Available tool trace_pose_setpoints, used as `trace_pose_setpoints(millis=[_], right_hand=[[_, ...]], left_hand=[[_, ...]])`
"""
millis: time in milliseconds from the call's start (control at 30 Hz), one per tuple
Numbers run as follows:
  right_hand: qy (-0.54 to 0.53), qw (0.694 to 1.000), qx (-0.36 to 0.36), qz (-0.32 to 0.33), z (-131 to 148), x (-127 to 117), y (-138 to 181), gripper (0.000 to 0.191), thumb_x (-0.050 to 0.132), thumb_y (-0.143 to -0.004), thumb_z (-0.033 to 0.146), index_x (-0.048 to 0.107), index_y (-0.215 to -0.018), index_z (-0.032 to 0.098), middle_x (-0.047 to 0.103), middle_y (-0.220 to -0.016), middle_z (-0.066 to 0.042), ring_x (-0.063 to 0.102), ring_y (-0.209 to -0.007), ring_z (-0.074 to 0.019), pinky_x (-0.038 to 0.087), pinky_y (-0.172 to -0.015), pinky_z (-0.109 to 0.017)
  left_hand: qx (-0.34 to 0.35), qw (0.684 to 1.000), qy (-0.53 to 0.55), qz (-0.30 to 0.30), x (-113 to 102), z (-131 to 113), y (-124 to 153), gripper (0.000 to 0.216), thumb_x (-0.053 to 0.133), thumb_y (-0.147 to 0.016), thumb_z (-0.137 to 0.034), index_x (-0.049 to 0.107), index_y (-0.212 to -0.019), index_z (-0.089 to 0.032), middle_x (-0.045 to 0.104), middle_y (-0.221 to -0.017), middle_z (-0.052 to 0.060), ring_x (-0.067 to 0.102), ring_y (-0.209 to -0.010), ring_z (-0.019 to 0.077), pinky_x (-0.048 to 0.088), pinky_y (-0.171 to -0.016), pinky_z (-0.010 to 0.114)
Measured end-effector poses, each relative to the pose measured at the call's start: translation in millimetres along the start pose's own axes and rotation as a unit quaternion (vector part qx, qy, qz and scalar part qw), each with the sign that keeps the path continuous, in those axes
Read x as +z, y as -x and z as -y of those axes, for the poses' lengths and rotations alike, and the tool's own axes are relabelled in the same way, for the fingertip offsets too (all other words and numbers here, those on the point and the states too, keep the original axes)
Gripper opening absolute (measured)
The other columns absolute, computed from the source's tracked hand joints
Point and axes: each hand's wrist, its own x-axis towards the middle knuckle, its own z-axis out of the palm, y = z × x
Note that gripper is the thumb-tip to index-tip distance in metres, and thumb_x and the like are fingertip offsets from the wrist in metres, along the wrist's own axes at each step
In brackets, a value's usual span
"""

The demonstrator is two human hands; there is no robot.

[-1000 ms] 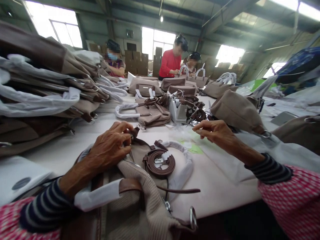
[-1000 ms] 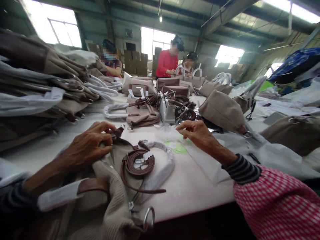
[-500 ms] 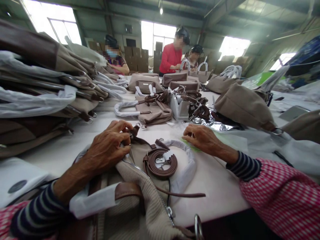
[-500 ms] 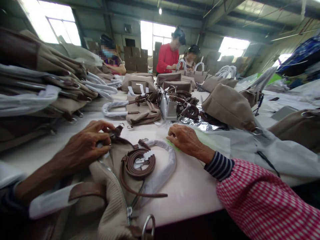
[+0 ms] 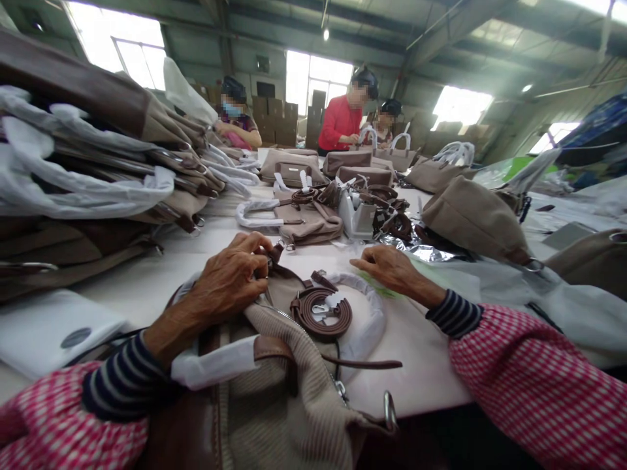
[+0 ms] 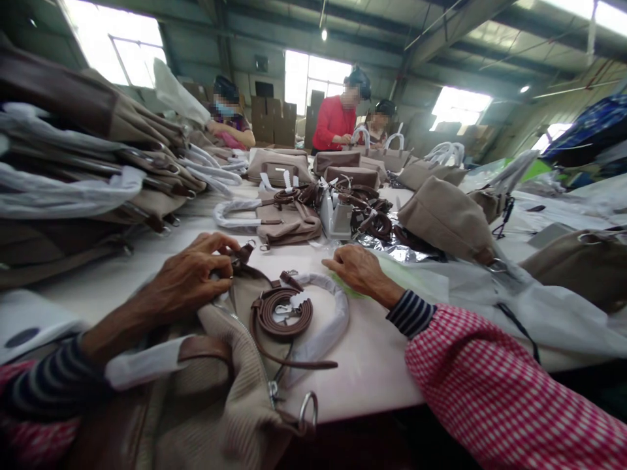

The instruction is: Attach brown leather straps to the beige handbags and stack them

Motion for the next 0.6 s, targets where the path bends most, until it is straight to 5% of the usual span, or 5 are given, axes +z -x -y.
trace_pose_setpoints(millis=[167, 400, 600], right_hand=[[-0.071, 0.997, -0.002, -0.009, -2.9, 3.7, -4.2, 0.033, 0.061, -0.091, 0.033, 0.064, -0.062, 0.017, 0.061, -0.065, -0.003, 0.048, -0.06, -0.0141, 0.028, -0.059, -0.03], [-0.308, 0.95, 0.05, 0.009, -13.3, -3.3, 6.1, 0.036, 0.064, -0.081, 0.046, 0.066, -0.061, 0.015, 0.053, -0.055, 0.0, 0.042, -0.052, -0.0119, 0.029, -0.052, -0.028], [-0.348, 0.934, 0.072, 0.025, -5.3, -27.9, 56.1, 0.032, 0.067, -0.075, 0.039, 0.057, -0.053, 0.018, 0.048, -0.053, 0.002, 0.038, -0.053, -0.0111, 0.026, -0.05, -0.027]], left_hand=[[-0.016, 1.0, -0.003, 0.0, -1.5, -3.2, -0.2, 0.012, 0.061, -0.078, -0.02, 0.066, -0.067, -0.02, 0.064, -0.13, 0.005, 0.056, -0.122, 0.0292, 0.054, -0.093, 0.042], [-0.003, 1.0, 0.003, -0.004, -0.2, -0.7, 0.1, 0.012, 0.06, -0.078, -0.021, 0.068, -0.07, -0.02, 0.064, -0.129, 0.006, 0.056, -0.123, 0.0297, 0.054, -0.095, 0.041], [0.006, 1.0, 0.008, -0.008, 1.6, 2.2, -0.4, 0.012, 0.061, -0.078, -0.021, 0.068, -0.068, -0.02, 0.063, -0.129, 0.006, 0.056, -0.123, 0.0296, 0.053, -0.095, 0.042]])
